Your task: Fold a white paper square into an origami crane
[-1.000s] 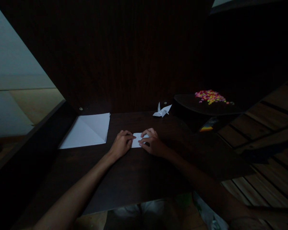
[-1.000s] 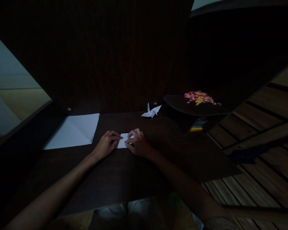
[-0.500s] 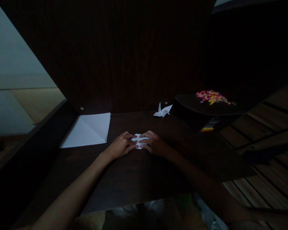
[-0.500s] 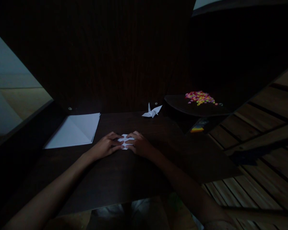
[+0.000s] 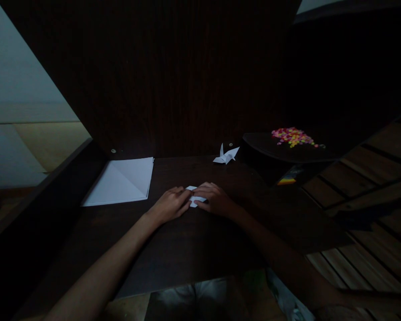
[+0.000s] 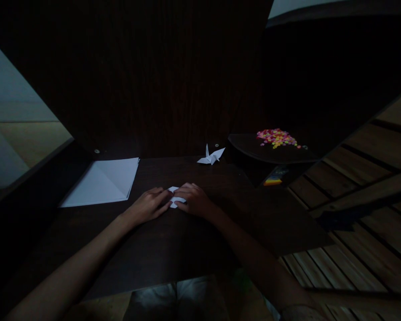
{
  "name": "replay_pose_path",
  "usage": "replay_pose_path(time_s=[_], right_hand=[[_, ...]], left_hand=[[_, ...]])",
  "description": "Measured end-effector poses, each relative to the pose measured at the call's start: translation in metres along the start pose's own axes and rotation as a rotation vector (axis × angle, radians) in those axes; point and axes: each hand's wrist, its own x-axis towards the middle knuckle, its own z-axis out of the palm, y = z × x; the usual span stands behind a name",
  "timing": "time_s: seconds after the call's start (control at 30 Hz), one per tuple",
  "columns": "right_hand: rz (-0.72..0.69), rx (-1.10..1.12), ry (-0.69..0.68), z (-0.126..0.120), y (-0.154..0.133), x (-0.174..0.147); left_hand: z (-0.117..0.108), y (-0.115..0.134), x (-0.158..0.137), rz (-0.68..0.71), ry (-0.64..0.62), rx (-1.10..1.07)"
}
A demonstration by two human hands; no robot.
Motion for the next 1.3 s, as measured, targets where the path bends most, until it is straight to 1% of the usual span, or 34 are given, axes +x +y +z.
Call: replay_pose_path(time_s=[0.13, 0.23, 0.4, 0.57, 0.63, 0.7, 0.83, 1.0, 1.17, 1.3], right_hand=[[-0.044, -0.047, 0.047, 0.005, 0.004, 0.0], [-0.11, -0.122, 0.087, 0.01, 0.004, 0.001], [-0.188, -0.305, 0.074, 0.01, 0.001, 0.001], [-0.191, -0.298, 0.079, 0.007, 0.003, 0.002], [-0.162, -0.297, 0.073, 0.008, 0.002, 0.003], [-0.104, -0.29, 0.062, 0.01, 0.001, 0.005], [-0.011, -0.172, 0.059, 0.009, 0.003, 0.007], [0.061, 0.041, 0.052, 0.002, 0.011, 0.007], [0.112, 0.166, 0.036, 0.002, 0.013, 0.007], [0.178, 0.292, 0.041, -0.001, 0.01, 0.008]], left_hand=[[0.003, -0.001, 0.0, -0.007, 0.026, -0.055], [0.004, -0.001, -0.001, -0.011, 0.032, -0.073], [0.004, -0.005, -0.003, -0.023, 0.045, -0.202], [0.006, -0.008, -0.001, -0.093, 0.073, -0.312], [0.005, -0.007, 0.0, -0.128, 0.072, -0.355], [0.004, -0.007, 0.002, -0.189, 0.077, -0.423], [0.0, -0.007, 0.004, -0.312, 0.075, -0.552], [0.001, -0.006, 0.004, -0.361, 0.08, -0.589], [0.003, -0.004, 0.004, -0.36, 0.106, -0.542], [0.003, -0.004, 0.004, -0.281, 0.094, -0.428]])
